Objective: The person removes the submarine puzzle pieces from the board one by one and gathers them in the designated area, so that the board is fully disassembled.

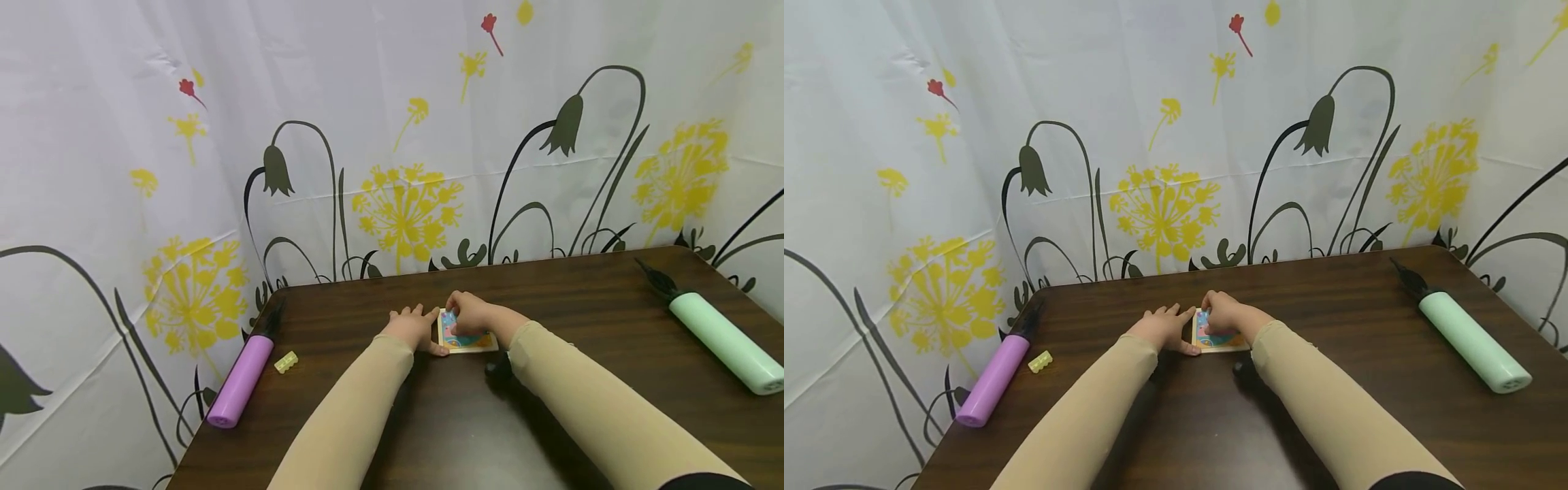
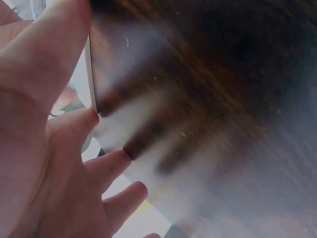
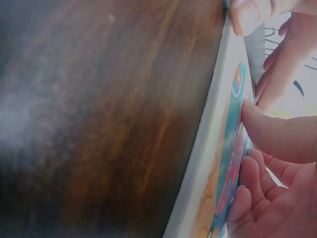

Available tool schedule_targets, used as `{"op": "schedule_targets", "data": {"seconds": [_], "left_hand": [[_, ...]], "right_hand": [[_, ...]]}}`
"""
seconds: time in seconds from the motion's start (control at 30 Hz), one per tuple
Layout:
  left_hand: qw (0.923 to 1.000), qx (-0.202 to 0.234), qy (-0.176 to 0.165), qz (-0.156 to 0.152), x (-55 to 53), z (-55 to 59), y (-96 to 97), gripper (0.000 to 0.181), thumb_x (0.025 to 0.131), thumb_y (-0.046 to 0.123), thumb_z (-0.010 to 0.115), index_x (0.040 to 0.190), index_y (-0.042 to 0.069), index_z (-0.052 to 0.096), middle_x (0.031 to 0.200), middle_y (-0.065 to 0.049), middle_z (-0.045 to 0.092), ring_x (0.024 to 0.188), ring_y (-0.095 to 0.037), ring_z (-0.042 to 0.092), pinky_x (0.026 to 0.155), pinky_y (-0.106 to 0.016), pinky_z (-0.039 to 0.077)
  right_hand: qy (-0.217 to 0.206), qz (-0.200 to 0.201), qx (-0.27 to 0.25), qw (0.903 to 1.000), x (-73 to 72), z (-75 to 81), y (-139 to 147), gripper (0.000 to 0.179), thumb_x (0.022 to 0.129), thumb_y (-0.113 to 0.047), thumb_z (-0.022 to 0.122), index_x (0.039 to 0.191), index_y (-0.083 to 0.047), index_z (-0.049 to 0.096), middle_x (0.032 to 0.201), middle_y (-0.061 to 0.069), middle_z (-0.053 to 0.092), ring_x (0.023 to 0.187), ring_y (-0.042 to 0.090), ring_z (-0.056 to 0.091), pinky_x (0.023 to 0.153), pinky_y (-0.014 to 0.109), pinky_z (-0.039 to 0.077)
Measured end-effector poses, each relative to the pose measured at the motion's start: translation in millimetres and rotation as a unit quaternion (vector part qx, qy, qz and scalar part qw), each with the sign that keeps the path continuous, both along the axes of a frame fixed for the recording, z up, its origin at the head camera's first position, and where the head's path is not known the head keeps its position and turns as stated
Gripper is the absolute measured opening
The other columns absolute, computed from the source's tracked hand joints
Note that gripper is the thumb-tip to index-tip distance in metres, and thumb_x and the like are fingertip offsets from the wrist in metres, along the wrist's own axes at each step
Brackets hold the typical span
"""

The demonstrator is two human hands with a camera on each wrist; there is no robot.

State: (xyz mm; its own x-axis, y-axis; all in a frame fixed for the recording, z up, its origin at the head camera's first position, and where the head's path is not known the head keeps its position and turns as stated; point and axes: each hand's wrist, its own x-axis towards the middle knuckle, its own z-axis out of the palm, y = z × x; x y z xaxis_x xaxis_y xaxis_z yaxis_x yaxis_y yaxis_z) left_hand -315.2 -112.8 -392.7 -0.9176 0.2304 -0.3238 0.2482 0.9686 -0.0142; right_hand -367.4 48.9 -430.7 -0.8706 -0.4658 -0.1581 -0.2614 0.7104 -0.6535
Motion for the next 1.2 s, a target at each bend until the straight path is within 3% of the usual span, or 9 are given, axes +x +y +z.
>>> {"op": "schedule_targets", "data": {"seconds": [0.27,0.57,0.7,0.93,1.2], "left_hand": [[0.9999,0.008,-0.004,0.012,1.6,-0.1,0.7,0.095,0.08,0.062,0.071,0.157,0.023,0.031,0.159,-0.015,0.028,0.14,-0.04,0.033,0.112,-0.056,0.023],[0.9998,0.013,-0.004,0.012,0.7,-1.0,-1.2,0.097,0.079,0.063,0.071,0.157,0.023,0.03,0.159,-0.015,0.027,0.14,-0.04,0.033,0.111,-0.056,0.024],[0.9999,0.012,-0.003,0.011,0.7,-1.4,-1.1,0.096,0.079,0.063,0.071,0.157,0.023,0.03,0.159,-0.015,0.027,0.14,-0.04,0.033,0.111,-0.056,0.025],[0.9997,0.016,-0.011,0.015,0.8,-2.6,-2.3,0.097,0.08,0.063,0.07,0.158,0.025,0.028,0.16,-0.014,0.025,0.141,-0.039,0.031,0.112,-0.055,0.023],[0.9993,0.024,-0.018,0.021,0.8,-1.3,-2.1,0.096,0.08,0.063,0.071,0.158,0.026,0.029,0.16,-0.014,0.025,0.142,-0.038,0.03,0.112,-0.055,0.023]], "right_hand": [[-0.007,-0.011,-0.03,0.9995,-0.2,-4.8,2.7,0.044,0.082,-0.003,0.078,0.118,-0.001,0.054,0.109,0.013,0.053,0.097,0.027,0.052,0.087,0.041,0.047],[0.031,-0.022,-0.035,0.9987,0.8,-7.4,-0.1,0.041,0.079,-0.011,0.083,0.107,-0.001,0.055,0.102,0.012,0.053,0.092,0.026,0.051,0.083,0.039,0.047],[0.028,-0.026,-0.025,0.999,0.4,-6.4,-1.6,0.037,0.078,-0.012,0.084,0.1,-0.003,0.057,0.102,0.012,0.051,0.09,0.025,0.05,0.081,0.038,0.046],[0.027,-0.008,-0.001,0.9996,0.2,-3.2,-1.6,0.05,0.079,-0.019,0.086,0.116,-0.004,0.056,0.111,0.014,0.053,0.099,0.027,0.054,0.088,0.042,0.048],[0.041,0.005,0.033,0.9986,-3.9,0.7,-4.3,0.048,0.075,-0.016,0.088,0.111,-0.006,0.057,0.103,0.011,0.05,0.089,0.025,0.052,0.08,0.039,0.048]]}}
